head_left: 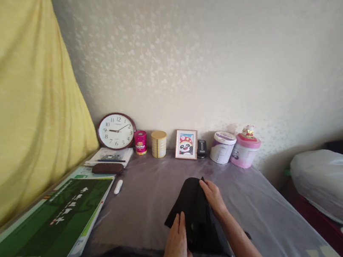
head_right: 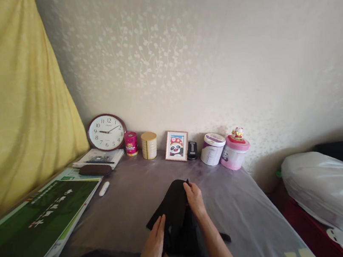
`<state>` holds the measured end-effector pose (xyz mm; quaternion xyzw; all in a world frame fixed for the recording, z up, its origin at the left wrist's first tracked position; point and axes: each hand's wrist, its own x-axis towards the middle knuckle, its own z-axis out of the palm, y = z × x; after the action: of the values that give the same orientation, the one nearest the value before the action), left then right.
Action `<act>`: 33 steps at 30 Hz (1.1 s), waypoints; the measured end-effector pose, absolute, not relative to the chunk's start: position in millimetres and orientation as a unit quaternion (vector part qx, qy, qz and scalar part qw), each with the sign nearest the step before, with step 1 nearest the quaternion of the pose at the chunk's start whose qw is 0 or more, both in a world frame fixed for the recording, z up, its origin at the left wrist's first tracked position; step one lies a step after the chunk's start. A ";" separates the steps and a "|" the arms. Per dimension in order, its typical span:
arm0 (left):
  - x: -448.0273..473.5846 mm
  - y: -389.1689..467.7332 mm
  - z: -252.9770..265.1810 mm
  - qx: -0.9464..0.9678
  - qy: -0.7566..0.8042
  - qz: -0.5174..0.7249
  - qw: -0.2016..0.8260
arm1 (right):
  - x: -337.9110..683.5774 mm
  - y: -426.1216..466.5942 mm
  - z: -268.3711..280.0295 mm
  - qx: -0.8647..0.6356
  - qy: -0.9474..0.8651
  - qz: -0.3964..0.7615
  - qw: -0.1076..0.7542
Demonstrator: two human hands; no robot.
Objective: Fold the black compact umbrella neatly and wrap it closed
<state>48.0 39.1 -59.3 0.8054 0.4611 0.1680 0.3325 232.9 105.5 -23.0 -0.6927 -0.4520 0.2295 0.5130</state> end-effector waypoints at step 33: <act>55.9 45.8 -70.8 0.852 0.463 0.103 0.221 | 198.2 64.6 -35.1 -0.481 -0.806 0.119 0.324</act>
<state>55.9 45.8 -70.8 0.8521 0.4629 0.1028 0.2215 198.2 64.6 -35.1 -0.4813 -0.8057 0.1189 0.3242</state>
